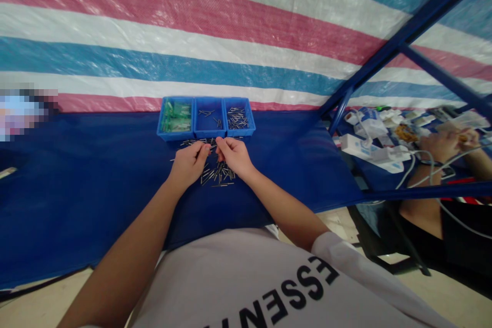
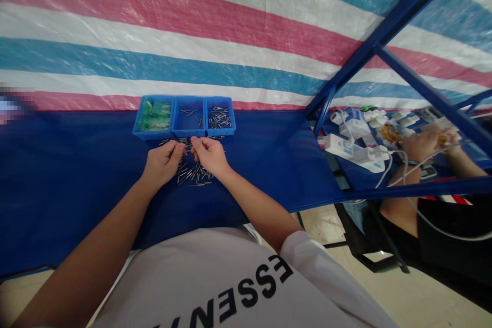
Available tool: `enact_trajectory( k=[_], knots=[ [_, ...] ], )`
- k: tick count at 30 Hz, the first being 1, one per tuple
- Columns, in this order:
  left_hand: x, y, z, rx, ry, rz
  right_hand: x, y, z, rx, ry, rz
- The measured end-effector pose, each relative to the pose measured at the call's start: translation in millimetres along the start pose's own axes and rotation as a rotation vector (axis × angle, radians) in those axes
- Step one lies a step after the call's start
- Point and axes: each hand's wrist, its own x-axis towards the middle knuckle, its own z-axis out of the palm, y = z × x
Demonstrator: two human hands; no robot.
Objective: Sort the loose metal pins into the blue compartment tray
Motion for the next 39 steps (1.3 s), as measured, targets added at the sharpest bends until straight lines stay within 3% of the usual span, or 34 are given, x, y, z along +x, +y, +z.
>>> enact_trajectory(
  k=[11,23,39],
  knots=[
    [-0.5,-0.3,-0.9,-0.018,-0.009,-0.012,3.0,-1.5,-3.4,0.025,0.023,-0.001],
    [-1.7,-1.6,-0.3,-0.029,0.001,-0.021,14.3,-2.0,-11.2,0.205,0.285,0.239],
    [-1.3,-0.1,-0.8,-0.030,-0.007,-0.026,15.9,-0.7,-12.2,0.208,0.280,0.236]
  ],
)
